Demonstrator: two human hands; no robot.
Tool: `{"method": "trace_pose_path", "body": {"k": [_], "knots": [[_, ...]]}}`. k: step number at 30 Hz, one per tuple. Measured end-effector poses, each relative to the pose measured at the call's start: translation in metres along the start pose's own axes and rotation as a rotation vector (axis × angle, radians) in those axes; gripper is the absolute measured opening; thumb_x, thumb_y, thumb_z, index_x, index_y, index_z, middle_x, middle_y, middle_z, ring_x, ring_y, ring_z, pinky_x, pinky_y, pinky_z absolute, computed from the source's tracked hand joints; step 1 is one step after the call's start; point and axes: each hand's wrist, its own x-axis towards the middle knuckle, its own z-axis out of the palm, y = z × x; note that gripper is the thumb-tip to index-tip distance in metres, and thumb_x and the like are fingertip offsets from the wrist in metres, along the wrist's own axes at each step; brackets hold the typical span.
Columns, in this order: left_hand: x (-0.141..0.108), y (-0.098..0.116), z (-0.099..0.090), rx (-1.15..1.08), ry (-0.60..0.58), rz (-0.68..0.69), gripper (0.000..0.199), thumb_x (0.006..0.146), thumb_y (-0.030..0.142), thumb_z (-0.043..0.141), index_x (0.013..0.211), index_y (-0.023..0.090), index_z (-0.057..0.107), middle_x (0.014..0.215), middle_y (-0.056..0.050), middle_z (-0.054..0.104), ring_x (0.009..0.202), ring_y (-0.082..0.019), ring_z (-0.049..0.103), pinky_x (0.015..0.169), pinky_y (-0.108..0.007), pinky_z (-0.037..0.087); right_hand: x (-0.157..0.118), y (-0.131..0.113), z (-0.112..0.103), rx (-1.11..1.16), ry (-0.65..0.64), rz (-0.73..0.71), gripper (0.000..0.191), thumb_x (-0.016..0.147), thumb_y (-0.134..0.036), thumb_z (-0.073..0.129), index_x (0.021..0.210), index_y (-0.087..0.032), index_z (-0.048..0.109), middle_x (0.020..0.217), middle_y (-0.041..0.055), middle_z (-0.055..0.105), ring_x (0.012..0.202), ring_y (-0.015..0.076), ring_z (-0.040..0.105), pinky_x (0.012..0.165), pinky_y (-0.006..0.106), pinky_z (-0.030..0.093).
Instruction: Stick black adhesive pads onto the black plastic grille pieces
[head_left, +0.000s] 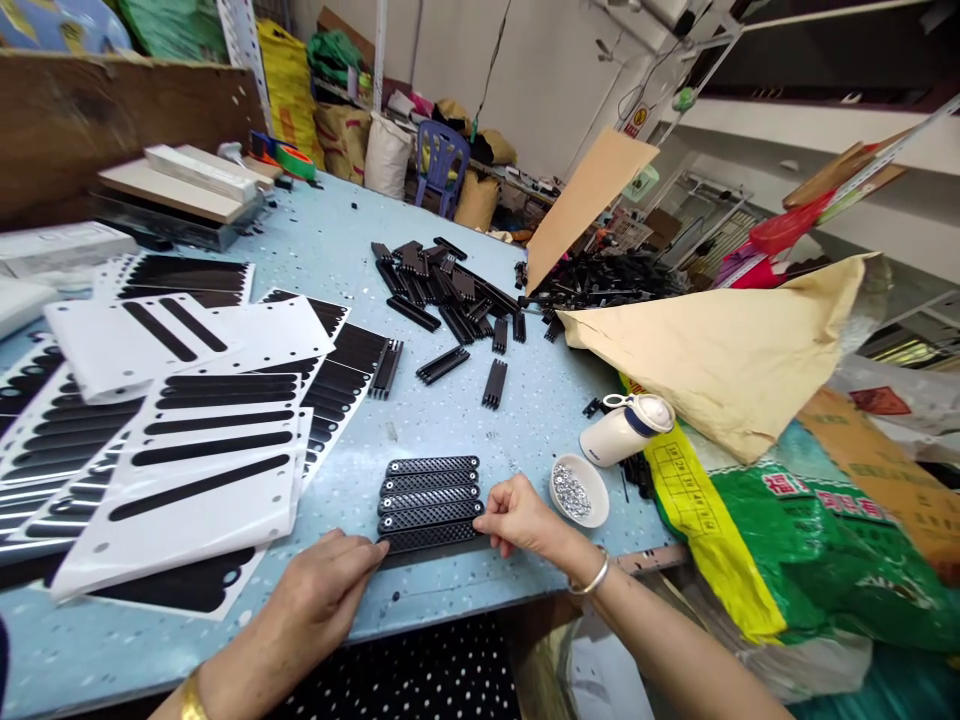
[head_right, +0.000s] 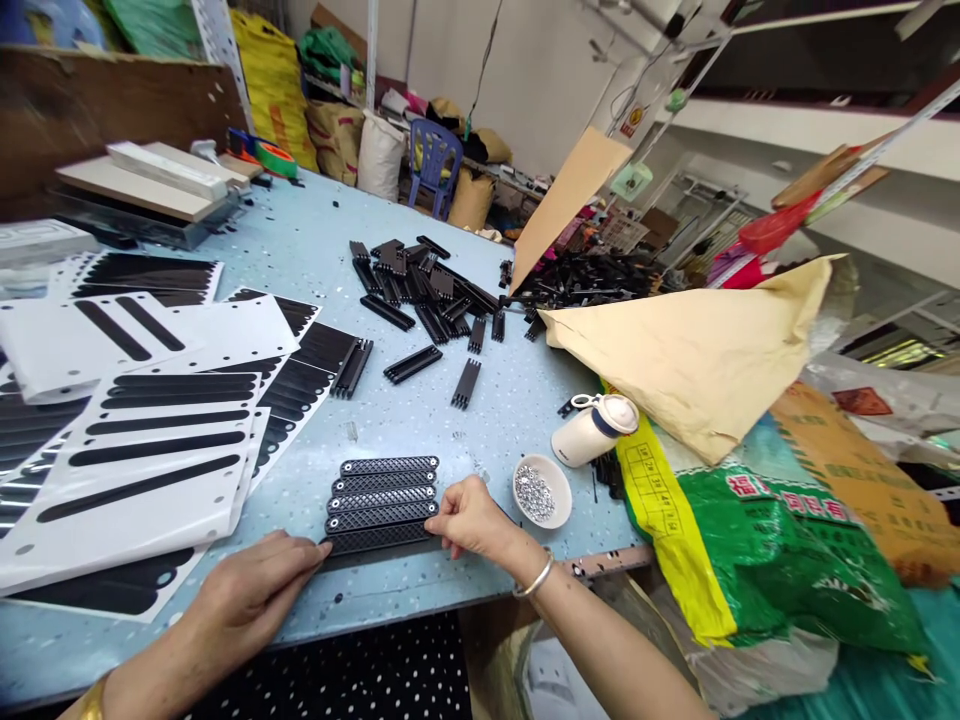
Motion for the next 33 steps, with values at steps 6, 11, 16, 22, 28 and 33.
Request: {"method": "trace_pose_path", "body": {"k": [6, 11, 16, 22, 28, 33], "knots": [[-0.002, 0.0, 0.002, 0.028, 0.028, -0.024, 0.021, 0.094, 0.016, 0.044, 0.09, 0.023, 0.064, 0.062, 0.003, 0.066, 0.055, -0.013, 0.063, 0.058, -0.023, 0.05, -0.007, 0.011, 0.01, 0.093, 0.081, 0.014, 0.028, 0.07, -0.037, 0.067, 0.055, -0.019, 0.051, 0.04, -0.0047, 0.055, 0.029, 0.0098, 0.05, 0.029, 0.016, 0.031], [-0.005, 0.005, 0.003, 0.078, 0.106, -0.118, 0.015, 0.094, 0.021, 0.046, 0.091, 0.023, 0.061, 0.067, 0.002, 0.068, 0.057, -0.013, 0.066, 0.055, -0.021, 0.051, -0.022, 0.019, 0.018, 0.163, 0.17, -0.025, 0.028, 0.071, -0.043, 0.067, 0.067, -0.017, 0.059, 0.054, -0.0003, 0.064, 0.043, 0.0135, 0.061, 0.037, 0.019, 0.04], [0.0, 0.01, 0.004, 0.092, 0.063, -0.197, 0.018, 0.093, 0.023, 0.046, 0.078, 0.024, 0.056, 0.061, 0.003, 0.063, 0.053, -0.014, 0.063, 0.05, -0.021, 0.048, -0.022, 0.031, 0.031, 0.19, 0.34, -0.137, 0.022, 0.058, -0.031, 0.077, 0.071, -0.017, 0.064, 0.053, -0.002, 0.062, 0.047, 0.0146, 0.059, 0.046, 0.024, 0.046], [-0.005, 0.014, 0.003, 0.116, 0.109, -0.227, 0.013, 0.088, 0.018, 0.05, 0.092, 0.024, 0.061, 0.075, -0.001, 0.072, 0.065, -0.017, 0.071, 0.059, -0.025, 0.057, -0.019, 0.05, 0.035, 0.176, 0.432, -0.221, 0.031, 0.06, -0.043, 0.077, 0.076, -0.018, 0.068, 0.058, 0.0041, 0.066, 0.05, 0.0209, 0.062, 0.049, 0.031, 0.052], [-0.02, 0.011, -0.003, 0.124, 0.234, -0.337, 0.052, 0.087, 0.023, 0.059, 0.137, 0.025, 0.046, 0.125, -0.012, 0.068, 0.108, -0.027, 0.069, 0.086, -0.041, 0.06, -0.02, 0.065, 0.044, 0.118, 0.545, -0.298, 0.042, 0.063, -0.043, 0.074, 0.093, -0.014, 0.072, 0.065, 0.0077, 0.068, 0.052, 0.0221, 0.063, 0.049, 0.032, 0.054], [-0.008, 0.014, 0.017, -0.234, 0.169, -0.533, 0.058, 0.098, 0.034, 0.046, 0.151, 0.027, 0.026, 0.154, -0.009, 0.037, 0.137, -0.028, 0.042, 0.108, -0.05, 0.043, -0.013, 0.06, 0.051, -0.082, 0.61, -0.355, 0.035, 0.064, -0.03, 0.068, 0.094, -0.013, 0.075, 0.063, 0.0057, 0.066, 0.047, 0.0195, 0.059, 0.05, 0.031, 0.053]]}}
